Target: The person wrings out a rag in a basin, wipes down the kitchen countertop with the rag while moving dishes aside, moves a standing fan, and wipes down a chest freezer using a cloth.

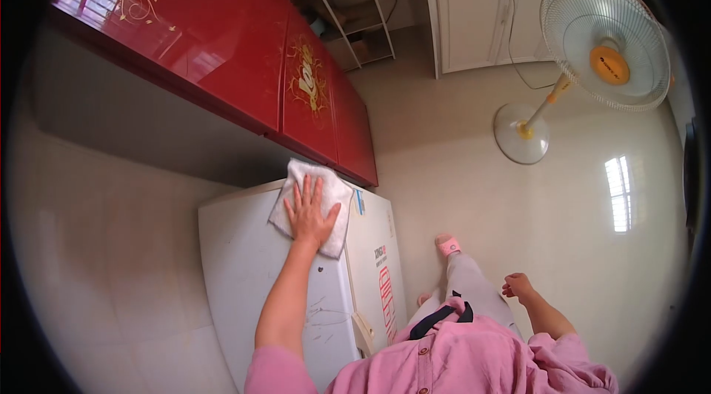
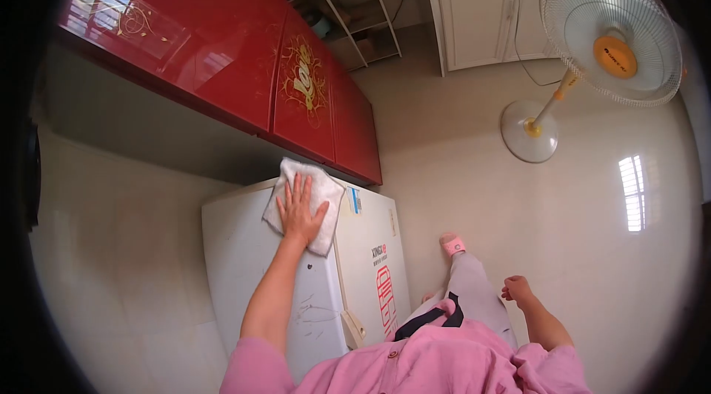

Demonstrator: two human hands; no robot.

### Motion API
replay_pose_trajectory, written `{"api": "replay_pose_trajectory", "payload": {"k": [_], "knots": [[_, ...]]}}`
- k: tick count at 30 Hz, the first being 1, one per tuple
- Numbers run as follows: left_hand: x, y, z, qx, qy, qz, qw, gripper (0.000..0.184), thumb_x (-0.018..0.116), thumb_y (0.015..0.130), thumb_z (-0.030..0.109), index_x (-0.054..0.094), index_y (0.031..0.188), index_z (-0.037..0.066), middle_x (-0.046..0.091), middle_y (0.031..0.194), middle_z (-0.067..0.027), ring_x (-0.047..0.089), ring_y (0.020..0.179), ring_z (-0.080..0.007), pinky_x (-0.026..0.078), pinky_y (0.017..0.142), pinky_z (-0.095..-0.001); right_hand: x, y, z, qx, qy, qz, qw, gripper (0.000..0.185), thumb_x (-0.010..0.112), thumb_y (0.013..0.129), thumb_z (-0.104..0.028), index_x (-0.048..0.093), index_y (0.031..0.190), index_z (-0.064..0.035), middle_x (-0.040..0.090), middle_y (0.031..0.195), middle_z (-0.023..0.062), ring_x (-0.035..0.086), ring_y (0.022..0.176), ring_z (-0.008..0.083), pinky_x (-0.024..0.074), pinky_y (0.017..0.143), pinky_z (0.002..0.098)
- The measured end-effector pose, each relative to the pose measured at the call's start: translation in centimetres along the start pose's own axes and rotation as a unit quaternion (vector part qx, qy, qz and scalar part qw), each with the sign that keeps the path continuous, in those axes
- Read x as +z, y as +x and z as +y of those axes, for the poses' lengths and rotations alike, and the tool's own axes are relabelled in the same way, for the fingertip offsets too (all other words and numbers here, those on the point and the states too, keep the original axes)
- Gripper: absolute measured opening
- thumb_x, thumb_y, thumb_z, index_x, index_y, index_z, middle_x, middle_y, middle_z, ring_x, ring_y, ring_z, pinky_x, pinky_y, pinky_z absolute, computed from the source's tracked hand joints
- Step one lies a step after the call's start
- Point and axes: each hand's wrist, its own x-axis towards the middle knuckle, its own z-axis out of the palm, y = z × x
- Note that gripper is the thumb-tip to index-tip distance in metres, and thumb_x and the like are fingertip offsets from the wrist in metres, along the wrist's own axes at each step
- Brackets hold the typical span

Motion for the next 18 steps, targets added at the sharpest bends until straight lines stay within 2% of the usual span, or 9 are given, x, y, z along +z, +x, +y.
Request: {"api": "replay_pose_trajectory", "payload": {"k": [2, 4, 6, 8, 10, 12, 15, 16, 18], "knots": [[0.1, 2.9, -1.2, 0.038, 0.005, 0.029, 0.999, 0.070, 0.046, 0.083, 0.053, 0.024, 0.142, 0.022, 0.019, 0.149, -0.0043, 0.014, 0.137, -0.0281, 0.007, 0.108, -0.0537, -0.1, 0.8, 0.1, -0.004, -0.033, -0.002, 0.999, 0.024, 0.050, 0.084, -0.015, 0.058, 0.097, 0.0039, 0.061, 0.076, 0.0133, 0.062, 0.060, 0.0214, 0.0507, 0.051, 0.0306], [0.2, 4.7, -1.7, 0.023, -0.015, 0.026, 0.999, 0.063, 0.043, 0.086, 0.049, 0.028, 0.140, 0.022, 0.023, 0.147, -0.0040, 0.017, 0.136, -0.0270, 0.008, 0.108, -0.0540, 0.4, 1.1, -1.3, -0.017, -0.066, -0.009, 0.998, 0.024, 0.050, 0.084, -0.015, 0.058, 0.096, 0.0037, 0.061, 0.075, 0.0129, 0.062, 0.059, 0.0205, 0.0502, 0.050, 0.0297], [0.4, 5.1, -1.9, -0.079, -0.036, -0.046, 0.995, 0.056, 0.040, 0.088, 0.047, 0.033, 0.138, 0.022, 0.027, 0.145, -0.0032, 0.019, 0.136, -0.0261, 0.009, 0.107, -0.0539, 1.0, 1.2, -3.8, -0.032, -0.101, -0.014, 0.994, 0.023, 0.049, 0.084, -0.015, 0.059, 0.095, 0.0035, 0.061, 0.074, 0.0124, 0.062, 0.058, 0.0196, 0.0497, 0.048, 0.0289], [1.0, 2.6, -1.1, -0.097, -0.057, 0.010, 0.994, 0.050, 0.039, 0.090, 0.040, 0.035, 0.138, 0.023, 0.027, 0.146, -0.0023, 0.020, 0.135, -0.0254, 0.009, 0.107, -0.0536, 2.8, 1.2, -6.7, -0.092, -0.117, -0.030, 0.988, 0.024, 0.050, 0.084, -0.016, 0.059, 0.094, 0.0035, 0.061, 0.074, 0.0114, 0.061, 0.058, 0.0177, 0.0490, 0.050, 0.0283], [1.9, -1.6, -1.0, -0.060, -0.059, 0.067, 0.994, 0.050, 0.039, 0.090, 0.033, 0.033, 0.139, 0.023, 0.024, 0.147, -0.0026, 0.019, 0.136, -0.0262, 0.010, 0.107, -0.0533, 5.1, 0.6, -9.4, -0.125, -0.121, -0.045, 0.984, 0.025, 0.050, 0.084, -0.016, 0.059, 0.096, 0.0035, 0.061, 0.075, 0.0113, 0.061, 0.059, 0.0175, 0.0488, 0.052, 0.0281], [1.3, -6.1, -0.5, -0.053, -0.048, 0.045, 0.996, 0.052, 0.039, 0.088, 0.029, 0.031, 0.140, 0.022, 0.022, 0.148, -0.0033, 0.018, 0.136, -0.0277, 0.008, 0.107, -0.0532, 8.0, 0.0, -11.6, -0.190, -0.141, -0.062, 0.970, 0.025, 0.050, 0.083, -0.015, 0.061, 0.096, 0.0035, 0.061, 0.075, 0.0113, 0.061, 0.060, 0.0173, 0.0488, 0.054, 0.0287], [0.9, -10.4, 0.1, -0.049, -0.040, 0.029, 0.998, 0.054, 0.040, 0.088, 0.032, 0.030, 0.140, 0.022, 0.020, 0.148, -0.0038, 0.016, 0.137, -0.0286, 0.006, 0.107, -0.0536, 12.2, -1.2, -13.8, -0.297, -0.179, -0.105, 0.932, 0.023, 0.050, 0.082, -0.013, 0.062, 0.095, 0.0035, 0.062, 0.075, 0.0132, 0.061, 0.060, 0.0182, 0.0491, 0.057, 0.0298], [0.8, -10.9, 0.3, -0.037, -0.018, 0.019, 0.999, 0.055, 0.041, 0.087, 0.033, 0.030, 0.140, 0.022, 0.019, 0.149, -0.0038, 0.016, 0.137, -0.0284, 0.005, 0.107, -0.0537, 13.3, -1.8, -14.1, -0.399, -0.182, -0.115, 0.892, 0.023, 0.051, 0.083, -0.013, 0.062, 0.095, 0.0030, 0.062, 0.073, 0.0132, 0.061, 0.061, 0.0185, 0.0493, 0.058, 0.0293], [0.5, -9.6, 0.6, -0.024, 0.000, 0.007, 1.000, 0.056, 0.042, 0.087, 0.034, 0.029, 0.141, 0.022, 0.019, 0.149, -0.0037, 0.015, 0.137, -0.0282, 0.005, 0.107, -0.0538, 14.5, -3.9, -15.1, -0.372, -0.188, -0.143, 0.898, 0.023, 0.052, 0.083, -0.015, 0.062, 0.097, 0.0024, 0.062, 0.072, 0.0124, 0.062, 0.063, 0.0199, 0.0498, 0.061, 0.0304]]}}
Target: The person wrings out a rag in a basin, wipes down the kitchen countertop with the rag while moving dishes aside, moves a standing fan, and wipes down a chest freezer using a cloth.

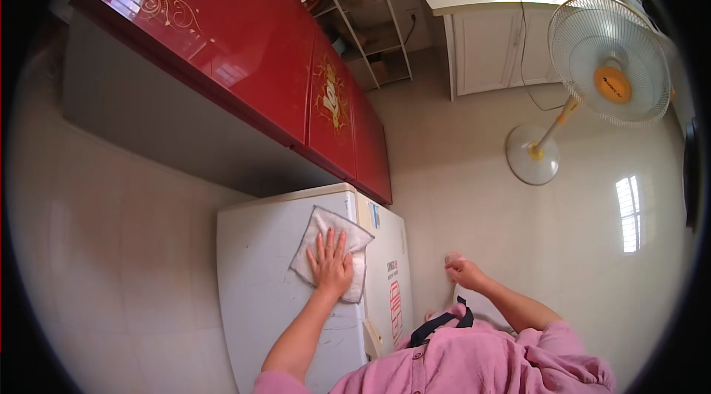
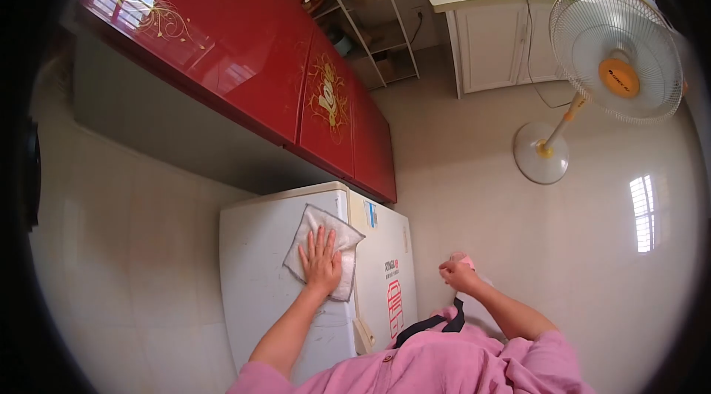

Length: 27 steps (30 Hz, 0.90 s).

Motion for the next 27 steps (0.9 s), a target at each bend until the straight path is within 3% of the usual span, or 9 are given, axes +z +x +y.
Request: {"api": "replay_pose_trajectory", "payload": {"k": [4, 9, 14, 16, 17, 19, 20, 23, 27], "knots": [[-0.2, 8.0, 0.4, 0.111, -0.047, -0.002, 0.993, 0.057, 0.047, 0.086, 0.035, 0.032, 0.139, 0.021, 0.018, 0.149, -0.0033, 0.013, 0.137, -0.0271, 0.006, 0.108, -0.0528, 2.1, -1.3, 0.1, 0.022, -0.051, -0.077, 0.995, 0.026, 0.055, 0.083, -0.020, 0.062, 0.098, 0.0002, 0.065, 0.079, 0.0155, 0.064, 0.072, 0.0274, 0.0507, 0.069, 0.0350], [-0.7, 14.5, 0.4, 0.164, -0.058, -0.005, 0.985, 0.034, 0.046, 0.086, 0.030, 0.054, 0.117, 0.016, 0.044, 0.129, -0.0056, 0.033, 0.126, -0.0244, 0.017, 0.106, -0.0481, 2.5, -2.1, 2.1, 0.035, -0.163, -0.123, 0.978, 0.028, 0.053, 0.083, -0.025, 0.062, 0.098, -0.0021, 0.066, 0.086, 0.0174, 0.064, 0.082, 0.0320, 0.0498, 0.075, 0.0388], [0.1, 16.4, -0.7, 0.097, -0.098, -0.049, 0.989, 0.033, 0.037, 0.091, 0.033, 0.057, 0.111, 0.016, 0.057, 0.109, -0.0046, 0.042, 0.116, -0.0204, 0.020, 0.103, -0.0473, 3.6, -0.3, 1.5, -0.016, -0.198, -0.140, 0.970, 0.027, 0.054, 0.082, -0.024, 0.063, 0.097, -0.0021, 0.065, 0.084, 0.0178, 0.063, 0.081, 0.0326, 0.0498, 0.074, 0.0392], [2.2, 15.8, -2.8, -0.071, -0.072, 0.066, 0.993, 0.038, 0.036, 0.092, 0.036, 0.050, 0.123, 0.020, 0.049, 0.126, -0.0034, 0.036, 0.124, -0.0210, 0.017, 0.106, -0.0476, 3.1, 0.8, -0.6, -0.041, -0.210, -0.135, 0.967, 0.027, 0.055, 0.082, -0.023, 0.063, 0.097, -0.0021, 0.065, 0.084, 0.0179, 0.063, 0.081, 0.0326, 0.0498, 0.073, 0.0392], [2.1, 14.4, -3.2, -0.073, -0.074, 0.067, 0.992, 0.038, 0.036, 0.092, 0.036, 0.050, 0.123, 0.020, 0.049, 0.126, -0.0034, 0.036, 0.124, -0.0210, 0.017, 0.106, -0.0476, 2.7, 1.1, -1.9, -0.045, -0.189, -0.114, 0.974, 0.026, 0.055, 0.082, -0.023, 0.063, 0.097, -0.0021, 0.065, 0.084, 0.0181, 0.063, 0.080, 0.0326, 0.0498, 0.072, 0.0391], [1.3, 10.4, -4.6, -0.099, -0.018, 0.060, 0.993, 0.048, 0.034, 0.092, 0.039, 0.036, 0.137, 0.021, 0.028, 0.145, -0.0027, 0.021, 0.135, -0.0227, 0.010, 0.108, -0.0489, 2.9, 1.8, -2.2, -0.060, -0.143, -0.073, 0.985, 0.024, 0.055, 0.083, -0.021, 0.063, 0.096, -0.0020, 0.065, 0.082, 0.0176, 0.063, 0.078, 0.0321, 0.0498, 0.071, 0.0388], [0.0, 8.3, -5.0, -0.143, -0.043, -0.036, 0.988, 0.055, 0.034, 0.092, 0.041, 0.024, 0.142, 0.022, 0.012, 0.151, -0.0001, 0.009, 0.139, -0.0245, 0.004, 0.108, -0.0508, 3.1, 1.9, -2.6, -0.066, -0.143, -0.077, 0.985, 0.024, 0.055, 0.083, -0.021, 0.063, 0.096, -0.0020, 0.065, 0.082, 0.0176, 0.063, 0.078, 0.0321, 0.0498, 0.071, 0.0388], [0.1, 1.5, -6.3, -0.161, -0.038, -0.018, 0.986, 0.056, 0.035, 0.091, 0.042, 0.026, 0.142, 0.019, 0.014, 0.150, -0.0017, 0.009, 0.138, -0.0267, 0.003, 0.107, -0.0538, 4.3, 2.2, -4.5, -0.056, -0.153, -0.072, 0.984, 0.025, 0.056, 0.083, -0.021, 0.062, 0.098, -0.0027, 0.064, 0.086, 0.0178, 0.062, 0.079, 0.0328, 0.0495, 0.071, 0.0397], [1.1, -4.7, -5.5, -0.161, -0.017, -0.036, 0.986, 0.059, 0.037, 0.090, 0.044, 0.027, 0.141, 0.017, 0.013, 0.150, -0.0051, 0.007, 0.138, -0.0316, 0.001, 0.104, -0.0595, 6.9, 4.2, -11.0, -0.273, -0.183, 0.060, 0.942, 0.034, 0.060, 0.080, -0.020, 0.054, 0.109, -0.0017, 0.053, 0.108, 0.0189, 0.055, 0.096, 0.0348, 0.0450, 0.083, 0.0403]]}}
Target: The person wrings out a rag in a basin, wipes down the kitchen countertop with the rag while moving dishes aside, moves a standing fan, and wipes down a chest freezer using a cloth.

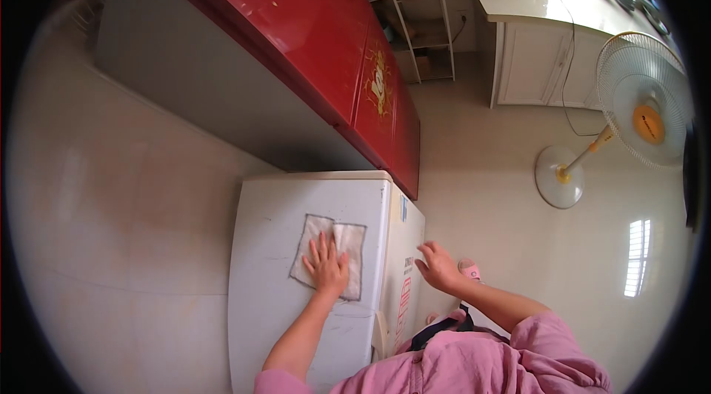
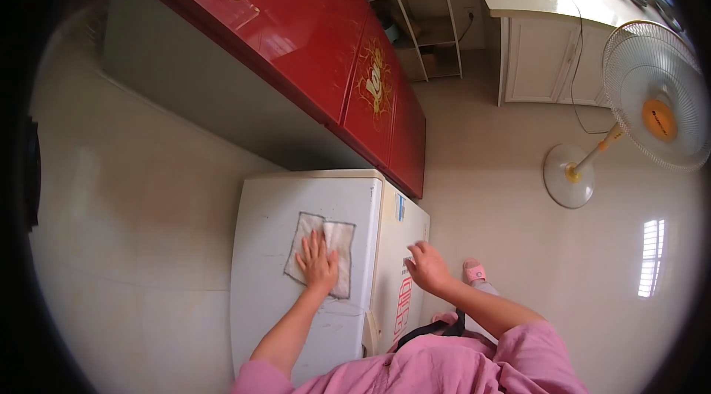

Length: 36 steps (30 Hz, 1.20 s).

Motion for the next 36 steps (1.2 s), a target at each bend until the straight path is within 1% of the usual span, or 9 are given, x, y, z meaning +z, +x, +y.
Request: {"api": "replay_pose_trajectory", "payload": {"k": [3, 5, 11, 13, 19, 23, 27, 29, 36], "knots": [[-1.3, 0.4, 3.4, 0.044, -0.011, -0.028, 0.999, 0.062, 0.040, 0.089, 0.044, 0.025, 0.142, 0.015, 0.012, 0.150, -0.0053, 0.005, 0.138, -0.0331, -0.001, 0.102, -0.0614, -0.3, 6.6, -4.8, -0.106, 0.004, 0.077, 0.991, 0.042, 0.059, 0.082, -0.019, 0.045, 0.117, -0.0007, 0.045, 0.120, 0.0190, 0.043, 0.112, 0.0348, 0.0330, 0.096, 0.0437], [-1.9, 3.7, 5.2, 0.068, 0.003, -0.024, 0.997, 0.064, 0.042, 0.087, 0.048, 0.024, 0.142, 0.022, 0.011, 0.151, -0.0032, 0.007, 0.138, -0.0319, 0.001, 0.102, -0.0626, 0.5, 10.9, -5.9, -0.148, 0.012, 0.095, 0.984, 0.043, 0.054, 0.086, -0.024, 0.043, 0.120, -0.0003, 0.043, 0.123, 0.0197, 0.040, 0.115, 0.0355, 0.0298, 0.099, 0.0429], [-2.1, 14.9, 5.1, 0.120, 0.009, 0.049, 0.991, 0.060, 0.040, 0.087, 0.050, 0.028, 0.140, 0.023, 0.019, 0.148, -0.0042, 0.016, 0.136, -0.0286, 0.007, 0.105, -0.0593, 2.8, 16.7, -5.3, -0.118, 0.061, 0.167, 0.977, 0.053, 0.051, 0.086, -0.030, 0.037, 0.128, 0.0003, 0.038, 0.128, 0.0205, 0.035, 0.121, 0.0369, 0.0246, 0.104, 0.0438], [-1.9, 18.1, 3.2, 0.117, 0.018, 0.079, 0.990, 0.055, 0.037, 0.089, 0.049, 0.035, 0.136, 0.021, 0.030, 0.143, -0.0054, 0.021, 0.134, -0.0274, 0.011, 0.106, -0.0574, 3.1, 15.8, -6.2, -0.119, 0.038, 0.147, 0.981, 0.056, 0.050, 0.086, -0.032, 0.036, 0.130, -0.0009, 0.036, 0.131, 0.0203, 0.032, 0.123, 0.0368, 0.0227, 0.105, 0.0452], [-2.3, 24.5, -5.7, -0.025, 0.041, -0.005, 0.999, 0.046, 0.028, 0.093, 0.043, 0.047, 0.125, 0.016, 0.043, 0.132, -0.0084, 0.029, 0.129, -0.0260, 0.015, 0.105, -0.0568, 3.9, 15.8, -8.6, -0.111, -0.166, -0.074, 0.977, 0.064, 0.038, 0.090, -0.047, 0.032, 0.135, -0.0016, 0.022, 0.142, 0.0240, 0.015, 0.135, 0.0371, 0.0083, 0.109, 0.0481], [-1.4, 26.0, -12.9, -0.209, -0.001, 0.043, 0.977, 0.055, 0.019, 0.095, 0.047, 0.027, 0.140, 0.017, 0.023, 0.146, -0.0084, 0.018, 0.135, -0.0261, 0.016, 0.105, -0.0565, 4.0, 15.9, -9.0, -0.107, -0.216, -0.111, 0.964, 0.067, 0.035, 0.090, -0.050, 0.032, 0.136, -0.0010, 0.018, 0.143, 0.0271, 0.011, 0.135, 0.0407, 0.0077, 0.109, 0.0480], [-3.0, 25.2, -12.5, -0.308, -0.010, 0.004, 0.951, 0.057, 0.017, 0.095, 0.049, 0.016, 0.143, 0.019, 0.012, 0.150, -0.0074, 0.013, 0.137, -0.0278, 0.016, 0.105, -0.0569, 4.1, 15.9, -9.0, -0.119, -0.196, -0.099, 0.968, 0.069, 0.034, 0.090, -0.051, 0.031, 0.136, -0.0002, 0.020, 0.142, 0.0264, 0.013, 0.135, 0.0397, 0.0086, 0.110, 0.0460], [-1.9, 23.9, -11.3, -0.282, 0.004, 0.014, 0.959, 0.059, 0.018, 0.094, 0.050, 0.014, 0.144, 0.020, 0.010, 0.150, -0.0073, 0.011, 0.137, -0.0298, 0.015, 0.105, -0.0572, 4.2, 16.0, -8.7, -0.112, -0.189, -0.077, 0.972, 0.068, 0.033, 0.090, -0.051, 0.032, 0.135, 0.0002, 0.022, 0.142, 0.0254, 0.014, 0.135, 0.0385, 0.0092, 0.110, 0.0457], [-2.0, 9.5, -0.1, -0.012, 0.041, -0.001, 0.999, 0.061, 0.037, 0.089, 0.044, 0.021, 0.143, 0.019, 0.014, 0.150, -0.0074, 0.007, 0.138, -0.0295, 0.007, 0.105, -0.0589, 4.8, 15.9, -8.0, -0.117, -0.154, -0.035, 0.980, 0.072, 0.035, 0.089, -0.052, 0.027, 0.137, 0.0005, 0.023, 0.142, 0.0238, 0.016, 0.135, 0.0362, 0.0099, 0.110, 0.0443]]}}
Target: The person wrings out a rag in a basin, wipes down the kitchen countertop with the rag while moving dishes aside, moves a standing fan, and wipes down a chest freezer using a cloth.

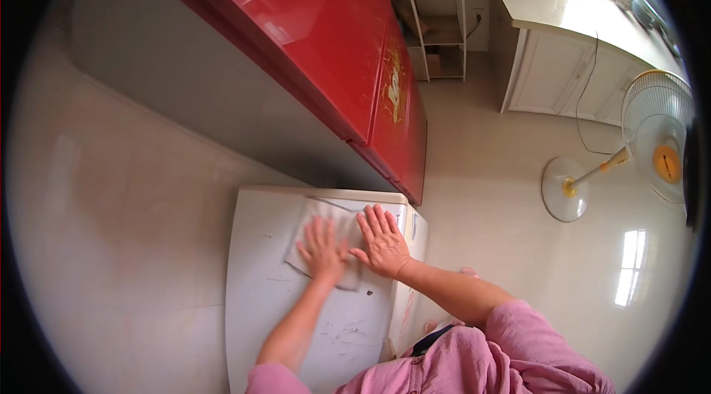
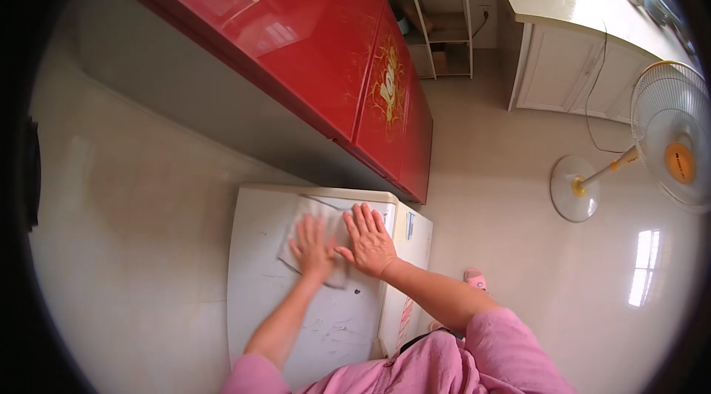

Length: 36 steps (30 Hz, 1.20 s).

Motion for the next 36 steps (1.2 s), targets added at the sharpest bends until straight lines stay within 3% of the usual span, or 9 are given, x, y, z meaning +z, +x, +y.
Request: {"api": "replay_pose_trajectory", "payload": {"k": [3, 7, 14, 20, 22, 27, 29, 32, 36], "knots": [[0.3, -7.0, 3.7, 0.082, -0.029, -0.009, 0.996, 0.061, 0.043, 0.087, 0.040, 0.025, 0.142, 0.019, 0.015, 0.149, -0.0094, 0.007, 0.138, -0.0328, 0.004, 0.104, -0.0598, -0.4, -0.1, 0.0, -0.001, -0.002, 0.003, 1.000, 0.075, 0.035, 0.088, -0.055, 0.025, 0.138, -0.0002, 0.023, 0.142, 0.0237, 0.015, 0.135, 0.0360, 0.0094, 0.110, 0.0440], [-0.7, -8.7, 3.2, 0.114, -0.036, -0.019, 0.993, 0.064, 0.046, 0.085, 0.043, 0.026, 0.141, 0.019, 0.015, 0.149, -0.0105, 0.007, 0.138, -0.0340, 0.004, 0.103, -0.0607, -0.4, -0.3, 0.1, -0.015, 0.044, 0.025, 0.999, 0.078, 0.035, 0.086, -0.057, 0.023, 0.139, -0.0013, 0.025, 0.142, 0.0219, 0.016, 0.135, 0.0347, 0.0092, 0.110, 0.0436], [-1.4, 3.6, -3.1, -0.014, -0.033, -0.002, 0.999, 0.073, 0.047, 0.083, 0.050, 0.019, 0.143, 0.019, 0.012, 0.150, -0.0075, 0.010, 0.138, -0.0301, 0.009, 0.103, -0.0621, -0.5, 0.0, 0.1, 0.001, 0.043, 0.024, 0.999, 0.076, 0.036, 0.087, -0.056, 0.023, 0.139, -0.0021, 0.028, 0.141, 0.0188, 0.019, 0.135, 0.0323, 0.0097, 0.110, 0.0431], [-0.7, 13.4, -9.2, -0.225, -0.050, -0.012, 0.973, 0.068, 0.018, 0.091, 0.059, 0.009, 0.145, 0.019, 0.002, 0.151, -0.0049, 0.006, 0.139, -0.0256, 0.008, 0.106, -0.0581, -0.2, -0.1, -0.4, 0.005, -0.012, -0.001, 1.000, 0.068, 0.033, 0.090, -0.052, 0.032, 0.135, -0.0013, 0.028, 0.141, 0.0198, 0.018, 0.135, 0.0326, 0.0098, 0.110, 0.0426], [-0.6, 14.9, -9.8, -0.284, -0.047, -0.030, 0.957, 0.068, 0.015, 0.091, 0.059, 0.009, 0.145, 0.019, 0.002, 0.151, -0.0045, 0.007, 0.139, -0.0260, 0.010, 0.106, -0.0583, -0.3, 0.0, -0.4, 0.013, -0.016, 0.003, 1.000, 0.068, 0.032, 0.090, -0.052, 0.032, 0.135, -0.0012, 0.028, 0.141, 0.0202, 0.017, 0.135, 0.0327, 0.0096, 0.110, 0.0427], [-0.6, 11.7, -7.3, -0.223, -0.037, -0.031, 0.974, 0.063, 0.022, 0.092, 0.055, 0.013, 0.144, 0.022, 0.007, 0.151, -0.0043, 0.010, 0.138, -0.0278, 0.013, 0.103, -0.0610, -0.1, -0.3, -0.2, 0.005, 0.017, -0.006, 1.000, 0.067, 0.032, 0.091, -0.050, 0.032, 0.134, 0.0021, 0.027, 0.141, 0.0214, 0.017, 0.135, 0.0332, 0.0099, 0.110, 0.0431], [-0.5, 8.8, -5.5, -0.106, -0.002, -0.025, 0.994, 0.063, 0.030, 0.091, 0.052, 0.014, 0.144, 0.023, 0.008, 0.151, -0.0043, 0.009, 0.138, -0.0278, 0.013, 0.103, -0.0618, -0.3, -0.4, -0.2, 0.014, 0.031, 0.007, 0.999, 0.065, 0.036, 0.090, -0.046, 0.034, 0.132, 0.0040, 0.028, 0.141, 0.0216, 0.017, 0.135, 0.0336, 0.0108, 0.110, 0.0436], [-0.6, 7.3, -5.6, -0.017, 0.007, -0.031, 0.999, 0.065, 0.036, 0.090, 0.051, 0.014, 0.144, 0.023, 0.008, 0.151, -0.0040, 0.008, 0.138, -0.0270, 0.012, 0.102, -0.0625, -0.5, -0.4, -0.3, 0.000, 0.020, -0.011, 1.000, 0.062, 0.043, 0.088, -0.041, 0.036, 0.130, 0.0044, 0.028, 0.140, 0.0218, 0.018, 0.135, 0.0336, 0.0117, 0.110, 0.0440], [0.0, 12.2, -9.5, -0.099, -0.019, -0.017, 0.995, 0.066, 0.024, 0.089, 0.061, 0.015, 0.144, 0.025, 0.008, 0.151, -0.0022, 0.006, 0.139, -0.0259, 0.009, 0.102, -0.0631, -0.4, -0.2, -0.2, -0.005, 0.032, -0.005, 0.999, 0.061, 0.048, 0.085, -0.035, 0.038, 0.129, 0.0046, 0.028, 0.140, 0.0218, 0.018, 0.135, 0.0333, 0.0120, 0.110, 0.0442]]}}
